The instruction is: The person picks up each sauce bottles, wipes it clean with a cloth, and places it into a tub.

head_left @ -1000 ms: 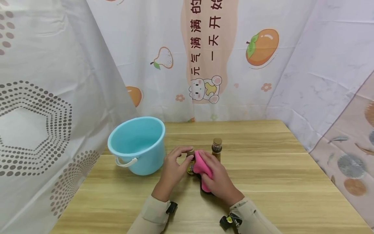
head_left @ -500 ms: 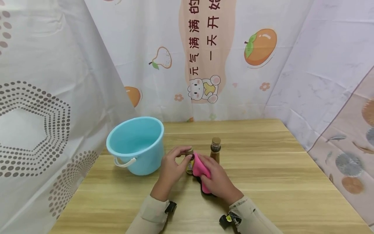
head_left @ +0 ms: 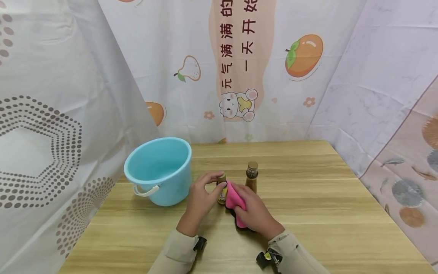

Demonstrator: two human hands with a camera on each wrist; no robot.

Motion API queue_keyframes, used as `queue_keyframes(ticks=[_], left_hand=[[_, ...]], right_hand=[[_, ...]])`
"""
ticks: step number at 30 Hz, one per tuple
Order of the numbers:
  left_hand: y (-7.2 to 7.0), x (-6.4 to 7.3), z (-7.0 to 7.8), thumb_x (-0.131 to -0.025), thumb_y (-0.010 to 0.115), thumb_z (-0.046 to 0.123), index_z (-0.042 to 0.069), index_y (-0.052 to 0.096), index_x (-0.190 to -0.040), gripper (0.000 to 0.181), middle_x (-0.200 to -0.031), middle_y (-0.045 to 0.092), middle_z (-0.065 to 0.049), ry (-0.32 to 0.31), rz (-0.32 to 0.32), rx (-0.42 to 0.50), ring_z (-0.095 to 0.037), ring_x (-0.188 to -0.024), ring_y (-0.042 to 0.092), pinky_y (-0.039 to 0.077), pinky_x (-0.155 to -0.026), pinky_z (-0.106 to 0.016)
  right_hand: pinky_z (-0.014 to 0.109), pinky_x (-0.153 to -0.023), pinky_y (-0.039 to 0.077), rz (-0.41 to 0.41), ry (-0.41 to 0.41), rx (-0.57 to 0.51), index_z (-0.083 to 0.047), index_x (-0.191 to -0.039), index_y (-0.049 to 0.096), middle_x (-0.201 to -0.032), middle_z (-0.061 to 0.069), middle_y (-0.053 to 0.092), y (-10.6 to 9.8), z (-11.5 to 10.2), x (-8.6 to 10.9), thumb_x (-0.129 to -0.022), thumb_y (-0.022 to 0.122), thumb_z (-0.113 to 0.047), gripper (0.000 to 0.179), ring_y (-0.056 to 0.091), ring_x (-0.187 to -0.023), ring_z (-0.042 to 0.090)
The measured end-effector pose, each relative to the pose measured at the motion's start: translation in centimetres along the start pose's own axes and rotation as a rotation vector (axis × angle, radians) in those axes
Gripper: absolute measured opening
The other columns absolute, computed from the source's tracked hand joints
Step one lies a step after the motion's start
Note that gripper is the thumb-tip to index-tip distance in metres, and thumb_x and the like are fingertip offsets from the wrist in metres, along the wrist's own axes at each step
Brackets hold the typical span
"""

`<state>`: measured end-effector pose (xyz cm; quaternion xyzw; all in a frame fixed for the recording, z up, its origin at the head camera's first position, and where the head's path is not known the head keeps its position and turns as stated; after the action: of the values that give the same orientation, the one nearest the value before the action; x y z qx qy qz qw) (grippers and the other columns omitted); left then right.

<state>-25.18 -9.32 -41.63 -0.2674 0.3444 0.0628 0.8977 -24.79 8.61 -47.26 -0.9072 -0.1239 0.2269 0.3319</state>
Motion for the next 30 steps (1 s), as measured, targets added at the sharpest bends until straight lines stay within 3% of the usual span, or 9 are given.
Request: queue_keyframes(ticks=[7, 21, 30], left_hand=[[0.1, 0.1, -0.3, -0.093, 0.080, 0.025, 0.025, 0.075, -0.120, 0.028, -0.116, 0.071, 0.011, -0.029, -0.009, -0.004, -0.007, -0.105, 0.073, 0.059, -0.096, -0.033], [0.2, 0.0, -0.2, -0.095, 0.077, 0.015, 0.017, 0.074, -0.122, 0.027, -0.119, 0.073, 0.003, 0.008, -0.050, 0.093, -0.014, -0.109, 0.073, 0.058, -0.097, -0.027], [0.3, -0.1, -0.2, -0.097, 0.074, 0.014, 0.017, 0.073, -0.123, 0.026, -0.120, 0.073, 0.004, -0.011, -0.072, 0.122, -0.012, -0.112, 0.072, 0.056, -0.099, -0.024]], right_hand=[[0.045, -0.102, 0.054, 0.039, -0.041, -0.011, -0.022, -0.159, 0.043, -0.149, 0.000, 0.053, -0.2, -0.3, 0.0, -0.088, 0.071, -0.003, 0.079, 0.058, -0.125, 0.016], [0.044, -0.100, 0.055, 0.159, -0.189, -0.021, -0.021, -0.159, 0.042, -0.156, 0.001, 0.048, -1.0, -1.3, 0.1, -0.089, 0.070, -0.003, 0.079, 0.056, -0.130, 0.017], [0.048, -0.102, 0.055, 0.159, -0.194, -0.012, -0.019, -0.159, 0.043, -0.156, 0.005, 0.049, -1.1, -1.1, 0.0, -0.089, 0.071, -0.004, 0.076, 0.056, -0.133, 0.022]])
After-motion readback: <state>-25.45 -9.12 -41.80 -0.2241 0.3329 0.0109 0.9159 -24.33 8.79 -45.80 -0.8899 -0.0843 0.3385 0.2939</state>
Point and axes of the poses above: each hand's wrist, its own x-axis away from the middle knuckle, its own y-axis out of the palm, z = x × y, the point moved 6 cm from there along -x, towards the middle knuckle
